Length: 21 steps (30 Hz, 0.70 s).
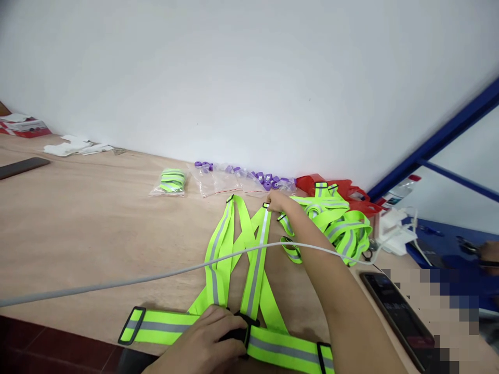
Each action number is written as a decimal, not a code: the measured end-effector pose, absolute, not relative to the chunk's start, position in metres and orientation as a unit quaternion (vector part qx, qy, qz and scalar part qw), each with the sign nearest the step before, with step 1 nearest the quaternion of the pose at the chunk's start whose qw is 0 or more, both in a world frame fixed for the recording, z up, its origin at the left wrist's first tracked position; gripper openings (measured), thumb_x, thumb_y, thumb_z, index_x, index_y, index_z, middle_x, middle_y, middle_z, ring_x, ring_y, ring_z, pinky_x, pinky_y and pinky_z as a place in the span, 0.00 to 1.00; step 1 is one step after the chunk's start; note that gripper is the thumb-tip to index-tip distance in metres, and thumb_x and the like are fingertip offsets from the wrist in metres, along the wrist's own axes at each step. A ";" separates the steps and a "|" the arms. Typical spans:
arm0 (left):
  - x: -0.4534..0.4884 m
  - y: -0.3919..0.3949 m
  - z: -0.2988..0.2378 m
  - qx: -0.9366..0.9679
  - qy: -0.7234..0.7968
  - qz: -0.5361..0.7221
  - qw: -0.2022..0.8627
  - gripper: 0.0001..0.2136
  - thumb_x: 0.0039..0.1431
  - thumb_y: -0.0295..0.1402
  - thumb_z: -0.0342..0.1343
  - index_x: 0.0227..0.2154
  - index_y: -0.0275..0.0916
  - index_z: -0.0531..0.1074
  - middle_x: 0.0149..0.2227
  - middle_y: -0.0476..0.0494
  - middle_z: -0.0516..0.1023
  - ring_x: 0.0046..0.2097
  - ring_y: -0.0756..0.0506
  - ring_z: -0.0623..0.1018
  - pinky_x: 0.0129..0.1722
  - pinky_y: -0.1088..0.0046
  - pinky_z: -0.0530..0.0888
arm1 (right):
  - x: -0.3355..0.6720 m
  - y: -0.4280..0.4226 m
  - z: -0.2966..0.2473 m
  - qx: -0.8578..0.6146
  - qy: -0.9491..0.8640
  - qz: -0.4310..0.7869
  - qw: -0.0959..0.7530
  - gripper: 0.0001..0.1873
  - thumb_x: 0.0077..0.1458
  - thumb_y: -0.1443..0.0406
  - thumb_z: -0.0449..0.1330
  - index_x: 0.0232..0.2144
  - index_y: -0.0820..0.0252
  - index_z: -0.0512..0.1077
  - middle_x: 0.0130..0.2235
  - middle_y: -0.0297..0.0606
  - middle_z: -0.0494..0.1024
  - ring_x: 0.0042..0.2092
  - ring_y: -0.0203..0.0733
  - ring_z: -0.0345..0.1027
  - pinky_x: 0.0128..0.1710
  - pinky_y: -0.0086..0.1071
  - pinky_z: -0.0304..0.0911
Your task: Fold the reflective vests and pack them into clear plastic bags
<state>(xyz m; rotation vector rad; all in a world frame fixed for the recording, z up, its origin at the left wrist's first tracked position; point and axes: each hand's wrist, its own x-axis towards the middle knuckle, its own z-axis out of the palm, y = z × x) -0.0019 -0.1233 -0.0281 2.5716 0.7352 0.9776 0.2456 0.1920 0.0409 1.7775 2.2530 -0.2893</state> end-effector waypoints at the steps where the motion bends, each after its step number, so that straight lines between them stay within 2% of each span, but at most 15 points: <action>1: -0.002 -0.123 -0.028 0.894 0.255 0.336 0.149 0.05 0.72 0.33 0.54 0.41 0.41 0.73 0.49 0.48 0.79 0.46 0.48 0.75 0.46 0.72 0.67 | 0.243 0.190 0.043 0.610 0.772 -0.101 0.145 0.19 0.66 0.58 0.62 0.55 0.60 0.72 0.55 0.43 0.75 0.51 0.48 0.74 0.49 0.46 0.73; 5: -0.003 -0.125 -0.025 0.898 0.258 0.318 0.161 0.04 0.71 0.33 0.55 0.42 0.41 0.73 0.49 0.48 0.79 0.46 0.47 0.75 0.47 0.71 0.67 | 0.228 0.183 0.059 0.612 0.773 -0.055 0.159 0.18 0.66 0.58 0.62 0.54 0.60 0.72 0.55 0.44 0.75 0.51 0.48 0.73 0.50 0.46 0.72; 9: -0.001 -0.128 -0.022 0.892 0.274 0.315 0.173 0.03 0.70 0.31 0.55 0.41 0.42 0.74 0.48 0.48 0.79 0.46 0.47 0.76 0.48 0.71 0.68 | 0.194 0.173 0.074 0.593 0.800 0.023 0.087 0.13 0.68 0.60 0.56 0.50 0.59 0.73 0.55 0.51 0.75 0.55 0.56 0.70 0.52 0.45 0.66; 11: 0.000 -0.129 -0.020 0.892 0.276 0.312 0.177 0.03 0.69 0.31 0.56 0.41 0.41 0.74 0.48 0.47 0.79 0.46 0.47 0.76 0.48 0.71 0.68 | 0.172 0.167 0.074 0.562 0.824 0.034 0.059 0.14 0.69 0.60 0.53 0.52 0.56 0.72 0.56 0.50 0.75 0.56 0.56 0.70 0.51 0.43 0.65; 13: -0.001 -0.129 -0.018 0.892 0.275 0.310 0.181 0.03 0.69 0.32 0.57 0.41 0.41 0.74 0.48 0.48 0.79 0.46 0.47 0.76 0.48 0.71 0.68 | 0.150 0.164 0.070 0.529 0.847 0.030 0.051 0.15 0.69 0.59 0.55 0.53 0.55 0.72 0.57 0.48 0.75 0.55 0.53 0.70 0.50 0.40 0.66; 17: -0.002 -0.129 -0.016 0.895 0.281 0.295 0.183 0.03 0.68 0.33 0.59 0.42 0.41 0.75 0.48 0.48 0.80 0.46 0.47 0.76 0.48 0.70 0.68 | 0.119 0.168 0.058 0.490 0.868 0.012 0.080 0.16 0.67 0.58 0.60 0.53 0.57 0.72 0.56 0.46 0.75 0.53 0.48 0.71 0.52 0.43 0.70; 21: -0.001 -0.129 -0.017 0.896 0.278 0.292 0.184 0.04 0.67 0.33 0.59 0.43 0.41 0.75 0.48 0.48 0.79 0.47 0.47 0.76 0.48 0.70 0.68 | 0.108 0.177 0.053 0.496 0.857 0.000 0.138 0.17 0.67 0.58 0.60 0.55 0.58 0.72 0.56 0.44 0.74 0.51 0.46 0.73 0.50 0.46 0.73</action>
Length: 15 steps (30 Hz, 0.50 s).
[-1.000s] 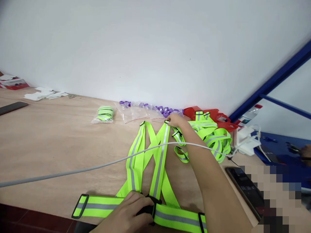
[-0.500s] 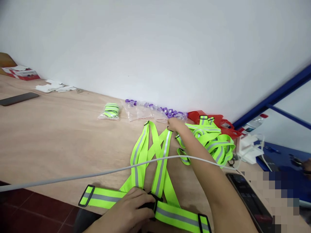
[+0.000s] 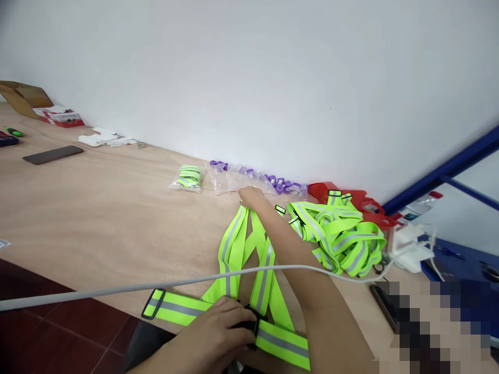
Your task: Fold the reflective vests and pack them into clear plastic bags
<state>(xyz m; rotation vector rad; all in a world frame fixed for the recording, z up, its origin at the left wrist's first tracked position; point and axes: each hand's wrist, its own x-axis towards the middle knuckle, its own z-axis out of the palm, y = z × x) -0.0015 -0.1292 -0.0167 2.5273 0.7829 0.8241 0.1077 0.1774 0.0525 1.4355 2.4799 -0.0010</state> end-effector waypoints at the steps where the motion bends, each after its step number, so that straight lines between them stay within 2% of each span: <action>1: -0.001 -0.129 -0.017 0.897 0.277 0.292 0.185 0.04 0.67 0.33 0.59 0.43 0.41 0.75 0.48 0.48 0.79 0.47 0.47 0.76 0.48 0.70 0.68 | 0.108 0.179 0.053 0.499 0.854 -0.002 0.149 0.17 0.67 0.58 0.61 0.55 0.57 0.72 0.56 0.44 0.74 0.51 0.46 0.73 0.50 0.45 0.73; 5: -0.001 -0.128 -0.021 0.898 0.274 0.294 0.179 0.04 0.69 0.33 0.58 0.42 0.41 0.74 0.48 0.48 0.79 0.47 0.47 0.76 0.47 0.70 0.67 | 0.115 0.180 0.059 0.498 0.852 -0.001 0.163 0.17 0.67 0.58 0.61 0.55 0.58 0.72 0.56 0.44 0.74 0.51 0.46 0.73 0.50 0.45 0.73; 9: -0.001 -0.129 -0.022 0.898 0.272 0.299 0.173 0.03 0.68 0.33 0.59 0.42 0.41 0.73 0.48 0.49 0.80 0.47 0.48 0.76 0.47 0.71 0.66 | 0.129 0.180 0.069 0.498 0.857 0.010 0.135 0.18 0.67 0.58 0.61 0.55 0.59 0.71 0.55 0.44 0.75 0.51 0.47 0.73 0.50 0.46 0.72; 12: 0.001 -0.131 -0.023 0.896 0.284 0.293 0.175 0.03 0.67 0.32 0.60 0.41 0.41 0.73 0.48 0.49 0.80 0.48 0.48 0.76 0.49 0.69 0.64 | 0.142 0.183 0.078 0.501 0.860 0.010 0.099 0.16 0.63 0.61 0.63 0.53 0.58 0.74 0.54 0.48 0.78 0.52 0.51 0.74 0.50 0.40 0.69; 15: 0.003 -0.135 -0.027 0.884 0.306 0.312 0.164 0.02 0.69 0.33 0.57 0.40 0.41 0.73 0.49 0.51 0.80 0.48 0.48 0.77 0.54 0.65 0.60 | 0.155 0.185 0.086 0.501 0.863 -0.004 0.064 0.15 0.61 0.63 0.63 0.51 0.56 0.76 0.54 0.44 0.80 0.53 0.52 0.75 0.47 0.35 0.67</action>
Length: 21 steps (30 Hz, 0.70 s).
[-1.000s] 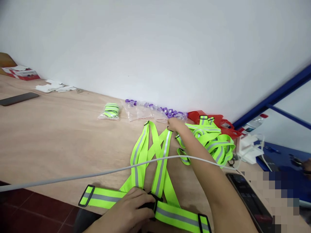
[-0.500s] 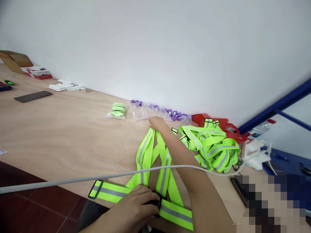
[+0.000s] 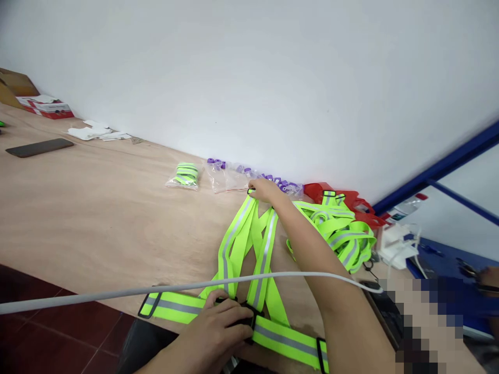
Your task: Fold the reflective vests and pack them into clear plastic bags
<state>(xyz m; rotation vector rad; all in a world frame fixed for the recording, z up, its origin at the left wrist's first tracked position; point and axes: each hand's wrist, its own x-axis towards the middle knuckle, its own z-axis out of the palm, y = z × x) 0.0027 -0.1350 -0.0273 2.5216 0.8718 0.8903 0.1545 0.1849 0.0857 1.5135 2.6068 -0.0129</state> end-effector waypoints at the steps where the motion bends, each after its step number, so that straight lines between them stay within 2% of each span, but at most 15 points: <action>1: 0.004 -0.137 -0.029 0.880 0.313 0.321 0.158 0.03 0.70 0.33 0.57 0.40 0.41 0.73 0.49 0.51 0.81 0.47 0.48 0.77 0.55 0.64 0.58 | 0.158 0.185 0.087 0.500 0.864 -0.010 0.053 0.15 0.61 0.64 0.62 0.51 0.55 0.77 0.54 0.42 0.81 0.52 0.50 0.75 0.46 0.34 0.66; 6: 0.009 -0.144 -0.036 0.863 0.340 0.334 0.167 0.01 0.68 0.31 0.58 0.39 0.42 0.73 0.49 0.53 0.81 0.47 0.49 0.78 0.59 0.63 0.56 | 0.171 0.186 0.087 0.502 0.865 -0.026 0.001 0.16 0.63 0.65 0.60 0.52 0.55 0.76 0.55 0.39 0.81 0.52 0.46 0.75 0.48 0.31 0.65; 14: 0.012 -0.147 -0.038 0.853 0.350 0.346 0.172 0.02 0.67 0.30 0.57 0.39 0.43 0.74 0.49 0.51 0.81 0.48 0.47 0.78 0.66 0.58 0.49 | 0.170 0.189 0.074 0.501 0.864 -0.013 -0.052 0.18 0.66 0.66 0.55 0.56 0.58 0.72 0.58 0.44 0.78 0.56 0.51 0.71 0.53 0.35 0.63; 18: 0.012 -0.147 -0.037 0.867 0.354 0.318 0.146 0.06 0.66 0.25 0.56 0.40 0.43 0.75 0.50 0.50 0.82 0.48 0.48 0.78 0.66 0.59 0.52 | 0.168 0.192 0.065 0.501 0.864 -0.012 -0.056 0.17 0.67 0.65 0.55 0.57 0.56 0.71 0.58 0.44 0.77 0.57 0.51 0.70 0.53 0.36 0.63; 21: 0.015 -0.148 -0.044 0.860 0.359 0.340 0.125 0.05 0.66 0.26 0.58 0.38 0.43 0.76 0.49 0.50 0.83 0.48 0.47 0.79 0.66 0.59 0.54 | 0.168 0.195 0.058 0.505 0.861 -0.016 -0.055 0.17 0.67 0.66 0.55 0.56 0.56 0.71 0.58 0.44 0.77 0.57 0.51 0.69 0.54 0.37 0.63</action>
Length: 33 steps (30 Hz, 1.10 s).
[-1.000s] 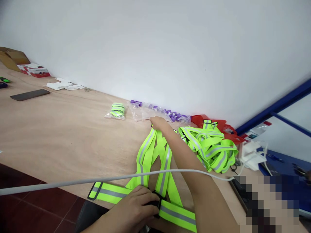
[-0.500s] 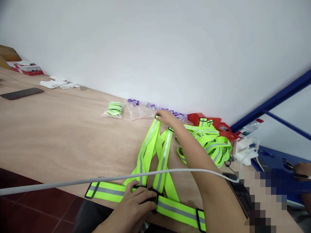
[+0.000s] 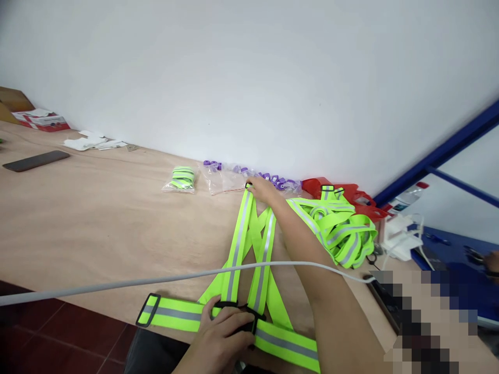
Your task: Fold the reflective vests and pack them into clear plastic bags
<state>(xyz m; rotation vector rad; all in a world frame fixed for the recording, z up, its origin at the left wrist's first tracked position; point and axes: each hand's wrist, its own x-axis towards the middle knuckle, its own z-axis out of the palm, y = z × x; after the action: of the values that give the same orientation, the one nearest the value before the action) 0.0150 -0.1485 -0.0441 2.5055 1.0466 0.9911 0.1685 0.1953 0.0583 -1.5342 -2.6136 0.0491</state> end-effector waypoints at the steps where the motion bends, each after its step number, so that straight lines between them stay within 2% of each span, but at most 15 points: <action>1: 0.016 -0.149 -0.047 0.855 0.362 0.351 0.123 0.05 0.66 0.26 0.59 0.38 0.44 0.76 0.48 0.51 0.83 0.47 0.47 0.79 0.66 0.59 0.55 | 0.169 0.197 0.057 -0.507 -0.860 0.017 0.055 0.17 0.67 0.66 0.55 0.56 0.56 0.71 0.58 0.44 0.77 0.58 0.51 0.69 0.54 0.37 0.63; 7: 0.016 -0.148 -0.047 0.843 0.354 0.384 0.132 0.06 0.67 0.25 0.57 0.36 0.43 0.75 0.47 0.52 0.84 0.45 0.49 0.80 0.67 0.60 0.54 | 0.176 0.206 0.049 -0.521 -0.851 0.022 0.058 0.17 0.67 0.66 0.56 0.57 0.56 0.71 0.57 0.45 0.77 0.58 0.51 0.69 0.55 0.36 0.62; 11: 0.010 -0.148 -0.043 0.865 0.338 0.338 0.152 0.06 0.67 0.26 0.57 0.42 0.44 0.76 0.51 0.48 0.82 0.50 0.47 0.79 0.69 0.58 0.52 | 0.176 0.207 0.037 -0.521 -0.851 0.037 0.055 0.16 0.66 0.65 0.57 0.55 0.56 0.72 0.57 0.44 0.78 0.57 0.50 0.70 0.53 0.35 0.63; 14: 0.011 -0.149 -0.048 0.867 0.344 0.329 0.148 0.08 0.64 0.25 0.60 0.42 0.45 0.76 0.52 0.50 0.82 0.51 0.47 0.79 0.68 0.60 0.55 | 0.174 0.203 0.022 -0.524 -0.848 0.049 0.053 0.16 0.66 0.64 0.59 0.55 0.55 0.72 0.57 0.43 0.78 0.56 0.48 0.71 0.53 0.35 0.65; 20: 0.013 -0.147 -0.060 0.871 0.341 0.333 0.118 0.11 0.64 0.21 0.58 0.41 0.46 0.77 0.51 0.50 0.82 0.51 0.47 0.80 0.69 0.56 0.54 | 0.170 0.190 -0.001 -0.534 -0.842 0.041 0.064 0.18 0.67 0.58 0.61 0.56 0.59 0.71 0.56 0.44 0.75 0.53 0.48 0.73 0.53 0.48 0.70; 24: 0.012 -0.147 -0.057 0.868 0.341 0.347 0.097 0.07 0.66 0.24 0.58 0.41 0.44 0.76 0.51 0.51 0.82 0.53 0.48 0.79 0.72 0.59 0.51 | 0.168 0.185 -0.004 -0.527 -0.845 0.017 0.085 0.17 0.67 0.58 0.61 0.55 0.58 0.71 0.57 0.44 0.74 0.53 0.47 0.73 0.52 0.48 0.72; 28: 0.013 -0.146 -0.053 0.882 0.337 0.322 0.067 0.06 0.68 0.26 0.57 0.42 0.44 0.76 0.52 0.50 0.81 0.54 0.49 0.78 0.73 0.59 0.49 | 0.169 0.180 0.000 -0.513 -0.851 0.004 0.112 0.17 0.66 0.58 0.62 0.53 0.59 0.73 0.56 0.44 0.75 0.55 0.49 0.72 0.55 0.49 0.69; 33: 0.017 -0.147 -0.051 0.870 0.345 0.343 0.078 0.06 0.70 0.29 0.55 0.40 0.44 0.76 0.50 0.47 0.82 0.52 0.47 0.80 0.73 0.54 0.47 | 0.177 0.165 0.011 -0.507 -0.847 0.004 0.157 0.15 0.67 0.60 0.58 0.52 0.59 0.74 0.55 0.48 0.77 0.59 0.52 0.68 0.59 0.45 0.63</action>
<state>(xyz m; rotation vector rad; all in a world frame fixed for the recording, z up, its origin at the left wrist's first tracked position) 0.0173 -0.1467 -0.0509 2.6055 1.0347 1.0278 0.1769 0.1646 0.0114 -1.4507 -2.4251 0.0122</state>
